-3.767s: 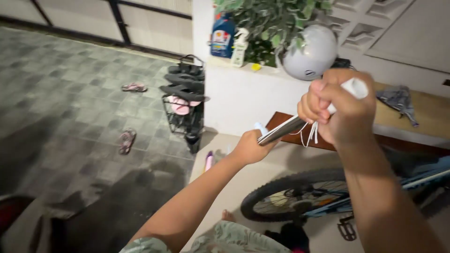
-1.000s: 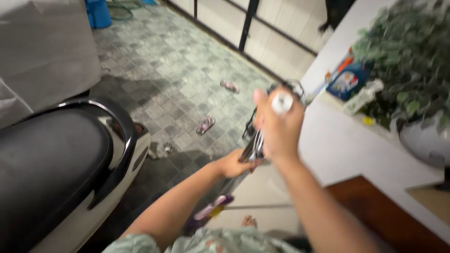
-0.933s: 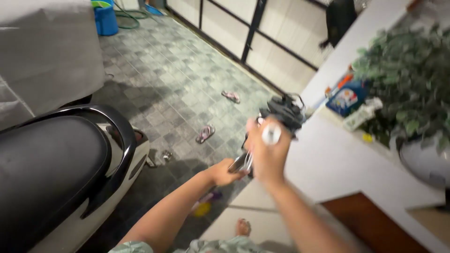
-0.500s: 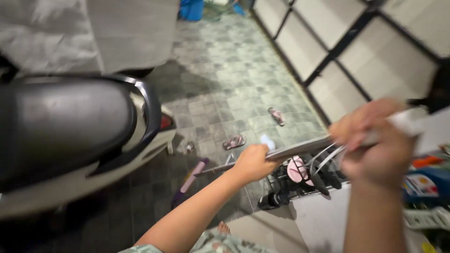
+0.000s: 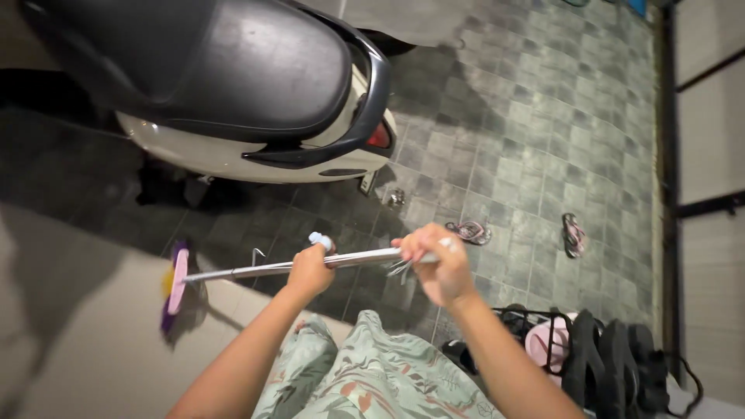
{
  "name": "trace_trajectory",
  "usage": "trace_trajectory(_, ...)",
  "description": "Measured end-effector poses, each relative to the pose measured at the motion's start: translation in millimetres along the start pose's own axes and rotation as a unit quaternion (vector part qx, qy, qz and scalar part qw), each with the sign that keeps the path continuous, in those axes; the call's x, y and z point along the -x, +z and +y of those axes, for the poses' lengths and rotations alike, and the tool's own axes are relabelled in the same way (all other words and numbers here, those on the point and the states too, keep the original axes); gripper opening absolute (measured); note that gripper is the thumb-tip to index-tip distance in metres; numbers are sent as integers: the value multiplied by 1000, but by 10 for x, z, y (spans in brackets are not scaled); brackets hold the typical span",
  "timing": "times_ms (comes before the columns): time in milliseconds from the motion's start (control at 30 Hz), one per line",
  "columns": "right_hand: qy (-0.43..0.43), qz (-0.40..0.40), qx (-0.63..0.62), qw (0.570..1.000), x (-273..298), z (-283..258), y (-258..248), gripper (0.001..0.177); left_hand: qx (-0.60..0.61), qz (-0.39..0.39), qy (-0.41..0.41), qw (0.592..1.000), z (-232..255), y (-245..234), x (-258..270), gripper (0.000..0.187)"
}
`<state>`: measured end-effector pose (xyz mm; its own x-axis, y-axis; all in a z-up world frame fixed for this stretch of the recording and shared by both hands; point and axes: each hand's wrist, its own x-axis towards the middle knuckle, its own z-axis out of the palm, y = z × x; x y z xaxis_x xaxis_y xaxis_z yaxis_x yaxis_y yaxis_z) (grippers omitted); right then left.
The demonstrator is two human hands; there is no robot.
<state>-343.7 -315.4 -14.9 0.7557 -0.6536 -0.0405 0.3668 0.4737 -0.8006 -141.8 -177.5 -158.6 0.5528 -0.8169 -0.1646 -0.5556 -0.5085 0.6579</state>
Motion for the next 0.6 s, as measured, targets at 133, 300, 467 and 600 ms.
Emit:
trace_trajectory(133, -17, -9, 102, 995, 34, -137, 84, 26, 44, 35, 45, 997, 49, 163, -99, 11)
trace_trajectory(300, -82, 21, 165, 983, -1, -1134, -136, 34, 140, 47, 174, 974, 1052, 687, -661, 14)
trace_trajectory(467, -147, 153, 219, 952, 391, -1804, -105, 34, 201, -55, 261, 943, 2112, 1195, -900, 20)
trace_trajectory(600, -236, 176, 255, 921, 636, -2110, -137, 33, 275, -93, 299, 909, 2783, 1309, -827, 16)
